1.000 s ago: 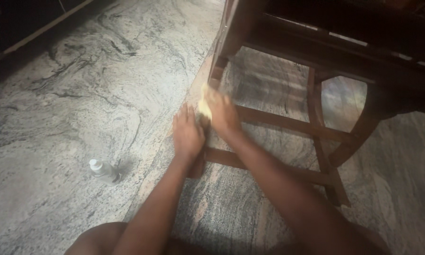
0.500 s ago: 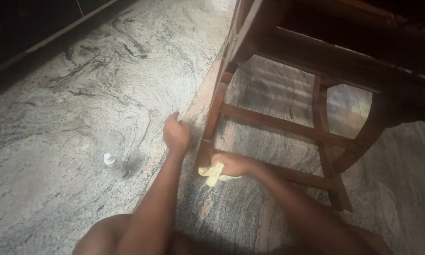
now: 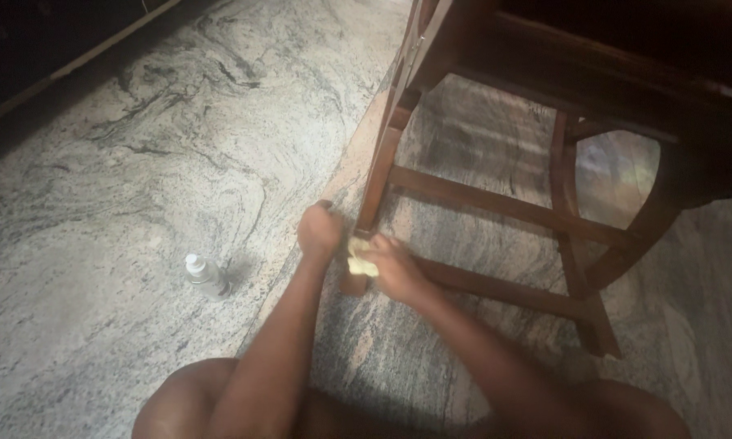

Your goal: The person sits on the floor and wipes the legs and frame of a wooden rocking chair using a yellow cloth. They apply a cleaning liquid from a spray bottle onto the cloth and continue wiping different sections of the chair's lower frame.

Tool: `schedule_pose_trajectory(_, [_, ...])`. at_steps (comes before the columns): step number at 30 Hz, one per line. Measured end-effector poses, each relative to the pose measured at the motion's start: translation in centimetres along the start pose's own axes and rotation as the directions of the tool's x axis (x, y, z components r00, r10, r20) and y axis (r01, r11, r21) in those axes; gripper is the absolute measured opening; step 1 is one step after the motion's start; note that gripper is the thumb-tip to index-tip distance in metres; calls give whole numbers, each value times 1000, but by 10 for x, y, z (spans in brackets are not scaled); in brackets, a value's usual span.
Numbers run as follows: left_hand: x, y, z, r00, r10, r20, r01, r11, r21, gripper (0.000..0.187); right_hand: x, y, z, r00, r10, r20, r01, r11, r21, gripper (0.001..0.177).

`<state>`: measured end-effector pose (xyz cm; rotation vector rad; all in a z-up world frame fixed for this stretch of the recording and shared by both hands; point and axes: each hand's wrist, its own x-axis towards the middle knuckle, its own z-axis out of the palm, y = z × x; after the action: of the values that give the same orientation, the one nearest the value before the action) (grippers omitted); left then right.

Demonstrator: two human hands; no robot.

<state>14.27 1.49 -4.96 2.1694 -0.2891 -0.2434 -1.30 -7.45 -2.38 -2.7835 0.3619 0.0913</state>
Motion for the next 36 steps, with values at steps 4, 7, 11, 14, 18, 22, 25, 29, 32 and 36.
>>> schedule_pose_trajectory(4, [-6,5,0,998,48,-31,-47,998,35,35,-31,18,-26,945,8,328,-93,965,244,26])
schedule_pose_trajectory(7, [-12,18,-10,996,23,81,-28,997,67,28,-52,22,-54,928,298,224,-337,928,159,32])
schedule_pose_trajectory(11, [-42,57,-26,894,180,409,-336,874,350,33,-41,21,-54,845,535,-21,-473,764,440,37])
schedule_pose_trajectory(14, [-81,87,-17,693,281,664,-580,764,282,25,-45,38,-27,879,435,-193,-339,857,388,27])
schedule_pose_trajectory(18, [-102,73,8,594,420,686,-669,731,132,24,-80,97,-8,953,187,-237,-244,940,-240,42])
schedule_pose_trajectory(22, [-90,52,23,619,436,654,-717,654,242,36,-117,183,-39,863,473,-178,-505,811,-296,32])
schedule_pose_trajectory(25, [-78,59,25,664,380,644,-655,710,257,30,-117,199,-77,865,401,-301,-499,757,-423,34])
schedule_pose_trajectory(29, [-60,67,23,688,694,210,-724,678,127,34,-104,157,-144,778,232,-583,-408,894,-188,48])
schedule_pose_trajectory(32, [-57,69,16,658,751,-46,-751,660,30,39,-42,136,-136,588,593,-549,-360,800,479,39])
schedule_pose_trajectory(36, [-57,76,-8,703,690,-173,-706,707,-45,31,3,145,-83,592,421,-687,-239,906,349,43])
